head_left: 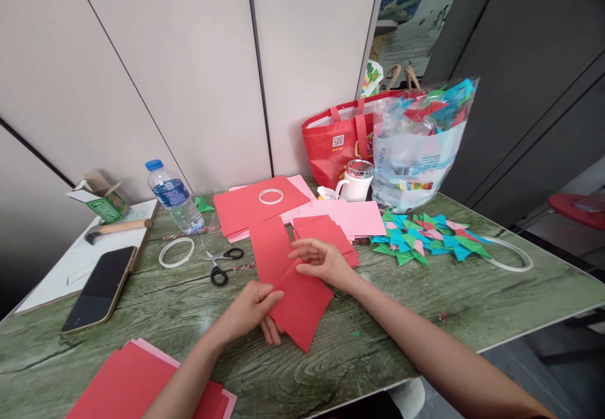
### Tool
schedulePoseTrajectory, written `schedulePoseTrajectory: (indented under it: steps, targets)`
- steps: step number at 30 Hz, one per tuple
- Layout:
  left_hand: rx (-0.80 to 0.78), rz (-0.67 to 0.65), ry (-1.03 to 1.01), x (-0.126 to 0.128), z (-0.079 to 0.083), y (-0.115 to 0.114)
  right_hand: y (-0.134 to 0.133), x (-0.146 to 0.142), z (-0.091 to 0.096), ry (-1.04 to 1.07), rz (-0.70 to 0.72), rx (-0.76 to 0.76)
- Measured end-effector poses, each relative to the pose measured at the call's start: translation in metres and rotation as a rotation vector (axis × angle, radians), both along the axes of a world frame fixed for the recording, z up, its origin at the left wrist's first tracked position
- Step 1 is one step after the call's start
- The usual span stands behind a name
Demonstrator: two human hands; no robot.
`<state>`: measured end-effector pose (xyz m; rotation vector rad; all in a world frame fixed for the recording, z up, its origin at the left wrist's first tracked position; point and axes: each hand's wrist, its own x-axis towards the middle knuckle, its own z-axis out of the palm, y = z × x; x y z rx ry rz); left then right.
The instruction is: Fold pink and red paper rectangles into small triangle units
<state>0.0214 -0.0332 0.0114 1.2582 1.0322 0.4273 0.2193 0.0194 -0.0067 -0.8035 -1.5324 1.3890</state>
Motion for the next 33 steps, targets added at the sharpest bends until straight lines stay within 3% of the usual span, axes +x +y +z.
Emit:
schedulePoseTrajectory:
  steps: [4, 14, 21, 29, 33]
  targets:
    - [-0.068, -0.157, 0.025, 0.002, 0.001, -0.005, -0.007, -0.001, 0.002, -0.205, 0.19, 0.109]
    - [-0.027, -0.167, 0.02, 0.01, -0.004, -0.009, -0.018, -0.008, 0.003, -0.3, 0.339, 0.14]
    - [0.205, -0.079, 0.001, 0.001, 0.002, -0.002, -0.003, 0.01, 0.011, -0.315, 0.236, 0.096]
    - [0.026, 0.026, -0.074, -0.003, 0.004, -0.003, 0.012, 0.022, 0.01, -0.177, 0.08, -0.045]
    - [0.102, 0.108, -0.011, 0.0, 0.001, 0.0, 0.004, 0.014, 0.009, -0.247, 0.169, -0.017]
